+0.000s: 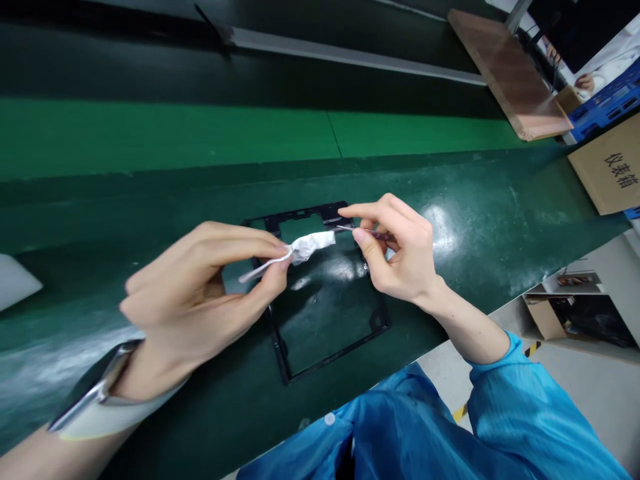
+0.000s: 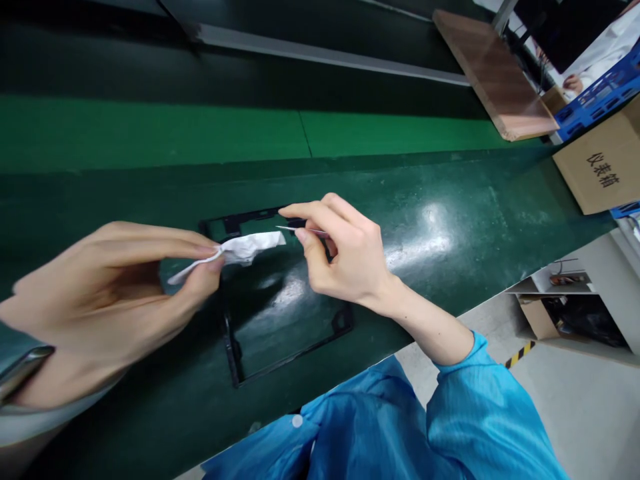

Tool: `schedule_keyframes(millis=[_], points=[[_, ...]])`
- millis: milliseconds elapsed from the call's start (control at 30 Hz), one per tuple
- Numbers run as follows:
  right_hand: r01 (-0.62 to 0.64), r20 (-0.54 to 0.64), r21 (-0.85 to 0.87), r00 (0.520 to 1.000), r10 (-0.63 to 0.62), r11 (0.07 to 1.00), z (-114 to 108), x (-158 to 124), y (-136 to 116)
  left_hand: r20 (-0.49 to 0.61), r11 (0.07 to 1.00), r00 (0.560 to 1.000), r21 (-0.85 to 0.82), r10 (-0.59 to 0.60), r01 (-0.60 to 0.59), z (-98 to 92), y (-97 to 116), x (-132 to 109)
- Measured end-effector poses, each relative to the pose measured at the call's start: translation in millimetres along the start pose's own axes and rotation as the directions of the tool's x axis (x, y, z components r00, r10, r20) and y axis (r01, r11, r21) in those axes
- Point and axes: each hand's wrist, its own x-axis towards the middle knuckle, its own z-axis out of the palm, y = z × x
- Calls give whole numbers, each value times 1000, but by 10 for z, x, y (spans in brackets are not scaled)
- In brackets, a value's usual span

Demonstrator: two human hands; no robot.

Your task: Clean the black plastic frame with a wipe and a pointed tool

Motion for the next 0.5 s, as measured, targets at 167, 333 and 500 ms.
schedule_keyframes(millis=[167, 333, 500], points=[[50, 133, 182, 988, -75, 982, 21, -24, -57, 12, 1000, 1000, -5, -19, 19, -39, 3, -34], [71, 171, 172, 980, -101, 983, 112, -67, -52, 52, 998, 997, -17, -64, 65, -21, 35, -85], [98, 89, 162, 990, -113, 982, 173, -69, -33, 63, 996, 994, 17, -94, 93, -48, 56, -81]])
